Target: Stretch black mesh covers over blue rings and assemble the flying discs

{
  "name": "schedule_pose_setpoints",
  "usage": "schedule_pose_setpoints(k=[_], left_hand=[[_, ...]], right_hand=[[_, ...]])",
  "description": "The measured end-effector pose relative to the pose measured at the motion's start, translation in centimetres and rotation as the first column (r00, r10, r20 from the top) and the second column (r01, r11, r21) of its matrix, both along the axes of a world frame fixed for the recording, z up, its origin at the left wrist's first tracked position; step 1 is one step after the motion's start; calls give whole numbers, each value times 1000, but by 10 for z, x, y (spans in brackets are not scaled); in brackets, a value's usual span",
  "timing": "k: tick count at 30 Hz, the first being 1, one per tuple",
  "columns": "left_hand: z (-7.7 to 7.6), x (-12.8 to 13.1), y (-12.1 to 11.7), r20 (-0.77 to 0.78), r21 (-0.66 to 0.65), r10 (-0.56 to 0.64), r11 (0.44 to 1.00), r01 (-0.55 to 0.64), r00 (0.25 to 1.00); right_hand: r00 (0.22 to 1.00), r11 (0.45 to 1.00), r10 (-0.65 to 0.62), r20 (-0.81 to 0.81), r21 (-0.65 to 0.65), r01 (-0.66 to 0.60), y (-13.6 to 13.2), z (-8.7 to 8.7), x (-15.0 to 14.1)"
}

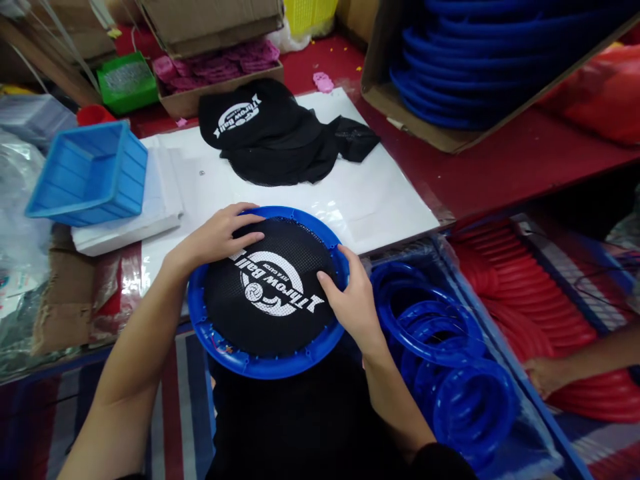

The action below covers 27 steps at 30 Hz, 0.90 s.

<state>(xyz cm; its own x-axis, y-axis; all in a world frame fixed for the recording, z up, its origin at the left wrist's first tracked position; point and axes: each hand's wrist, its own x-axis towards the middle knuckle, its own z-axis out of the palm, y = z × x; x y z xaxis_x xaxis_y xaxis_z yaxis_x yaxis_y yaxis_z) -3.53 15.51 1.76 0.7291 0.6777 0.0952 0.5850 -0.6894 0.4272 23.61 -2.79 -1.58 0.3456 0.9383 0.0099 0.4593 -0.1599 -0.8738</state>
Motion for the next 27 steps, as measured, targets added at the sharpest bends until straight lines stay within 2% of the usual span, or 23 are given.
schedule_pose_setpoints(k=[4,6,9,12,16,22,27], left_hand=[[17,-1,-8,103,-61,59,997,-53,993],[29,1,-14,118,-47,95,995,-90,989],[44,13,-20,44,81,77,993,-81,996],[50,31,-17,-45,218,-17,976,26,999],[42,49,-8,-78,253,-131,956,147,988],[25,52,-7,-46,289,-97,951,106,994],[19,49,-10,-47,419,-142,896,149,989]], right_hand=[[998,996,-57,14,66,56,1,-7,-5],[997,994,-76,30,87,73,0,-11,-9],[995,991,-73,64,113,66,0,-16,-11],[994,990,-73,76,128,63,1,-16,-12],[997,991,-64,46,119,58,1,-15,-10],[996,987,-70,56,152,61,0,-19,-8],[996,988,-57,62,148,47,2,-18,-8]])
